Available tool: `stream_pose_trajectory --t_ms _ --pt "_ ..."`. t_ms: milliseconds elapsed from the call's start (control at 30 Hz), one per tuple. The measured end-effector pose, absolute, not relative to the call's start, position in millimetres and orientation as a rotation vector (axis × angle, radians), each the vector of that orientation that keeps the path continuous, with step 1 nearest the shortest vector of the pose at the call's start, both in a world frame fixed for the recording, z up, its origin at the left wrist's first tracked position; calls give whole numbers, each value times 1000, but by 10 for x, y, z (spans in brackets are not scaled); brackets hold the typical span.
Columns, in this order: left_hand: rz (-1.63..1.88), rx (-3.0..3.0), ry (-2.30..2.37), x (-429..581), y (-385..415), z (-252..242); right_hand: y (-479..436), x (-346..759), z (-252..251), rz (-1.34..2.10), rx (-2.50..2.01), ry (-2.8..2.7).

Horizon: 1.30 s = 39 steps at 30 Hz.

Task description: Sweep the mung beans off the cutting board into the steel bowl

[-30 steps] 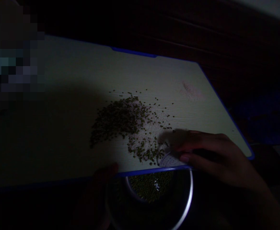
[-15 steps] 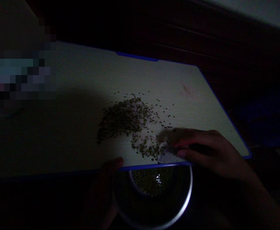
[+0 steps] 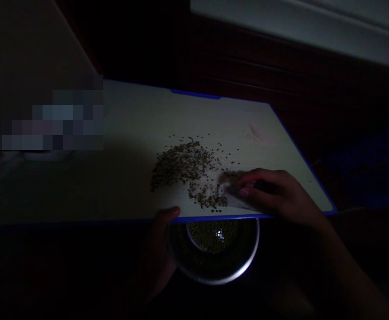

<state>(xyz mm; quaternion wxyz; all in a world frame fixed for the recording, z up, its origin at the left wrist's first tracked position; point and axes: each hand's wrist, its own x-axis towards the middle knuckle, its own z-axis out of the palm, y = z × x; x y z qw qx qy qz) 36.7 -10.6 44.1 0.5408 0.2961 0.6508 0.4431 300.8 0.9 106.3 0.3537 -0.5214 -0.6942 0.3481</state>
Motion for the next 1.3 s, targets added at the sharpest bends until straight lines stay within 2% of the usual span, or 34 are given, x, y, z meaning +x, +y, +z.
stream_pose_trajectory --t_ms 133,333,700,1000,1300 --pt "1117 585 1422 406 -104 472 31 2968 1061 978 -1300 -1839" --pt "1025 156 1120 525 -41 487 27 2950 1060 1019 -1278 -1826" --pt "1048 96 963 605 -54 492 57 2953 1038 1074 -1273 -1769" --pt "1087 132 955 606 -81 516 60 2843 965 957 -1325 -1613" --pt "1063 161 927 582 -79 511 366 2961 904 635 -1440 -1283"
